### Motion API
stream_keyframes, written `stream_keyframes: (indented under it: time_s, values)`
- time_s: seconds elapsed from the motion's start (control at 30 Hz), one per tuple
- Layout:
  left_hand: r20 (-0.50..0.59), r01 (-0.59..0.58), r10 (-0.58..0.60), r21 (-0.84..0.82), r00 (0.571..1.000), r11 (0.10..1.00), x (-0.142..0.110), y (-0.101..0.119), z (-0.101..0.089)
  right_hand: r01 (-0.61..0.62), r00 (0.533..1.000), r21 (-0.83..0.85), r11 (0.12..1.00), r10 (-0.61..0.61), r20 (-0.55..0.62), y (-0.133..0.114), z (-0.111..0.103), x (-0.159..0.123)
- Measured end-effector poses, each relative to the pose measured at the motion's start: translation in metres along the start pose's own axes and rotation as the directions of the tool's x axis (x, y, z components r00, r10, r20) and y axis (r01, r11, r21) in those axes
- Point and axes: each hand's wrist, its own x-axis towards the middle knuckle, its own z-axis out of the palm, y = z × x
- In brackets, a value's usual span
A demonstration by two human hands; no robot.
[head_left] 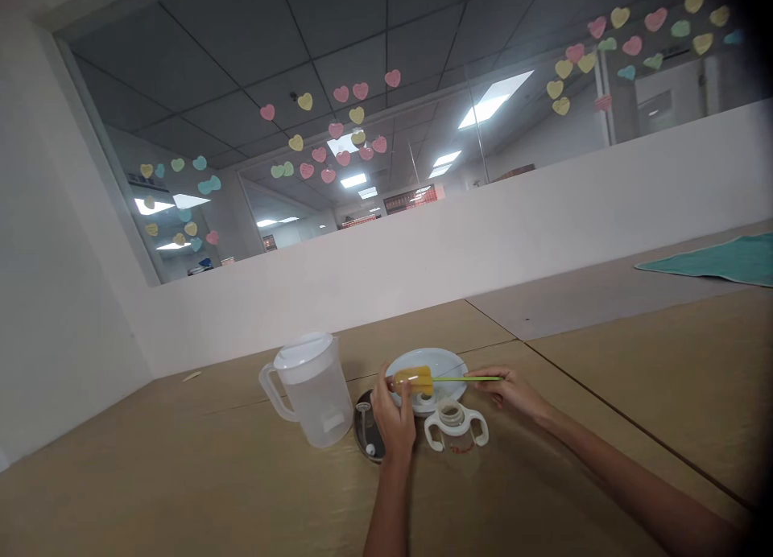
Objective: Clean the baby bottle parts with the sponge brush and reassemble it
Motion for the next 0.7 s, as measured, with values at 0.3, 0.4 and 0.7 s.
stream_keyframes:
  time_s: [0.3, 0.4, 0.7]
  values:
    - [-0.294, 0.319, -0.229, 0.312, 0.928, 0.895, 0.011, -0.025, -0.010, 0.034, 0.988, -0.014, 0.999, -0.036, -0.151, 0.010, 0.000, 0.003]
    - [-0.217, 0.315, -0.241, 0.447, 0.946, 0.837, 0.008, -0.029, -0.010, 0.003, 0.980, -0.037, 0.999, -0.010, -0.199, 0.014, -0.003, 0.005]
    - [-0.020, 0.397, -0.446, 0.493, 0.895, 0.774, 0.007, -0.032, -0.010, -0.029, 0.963, -0.059, 0.998, 0.012, -0.271, 0.015, -0.004, 0.006]
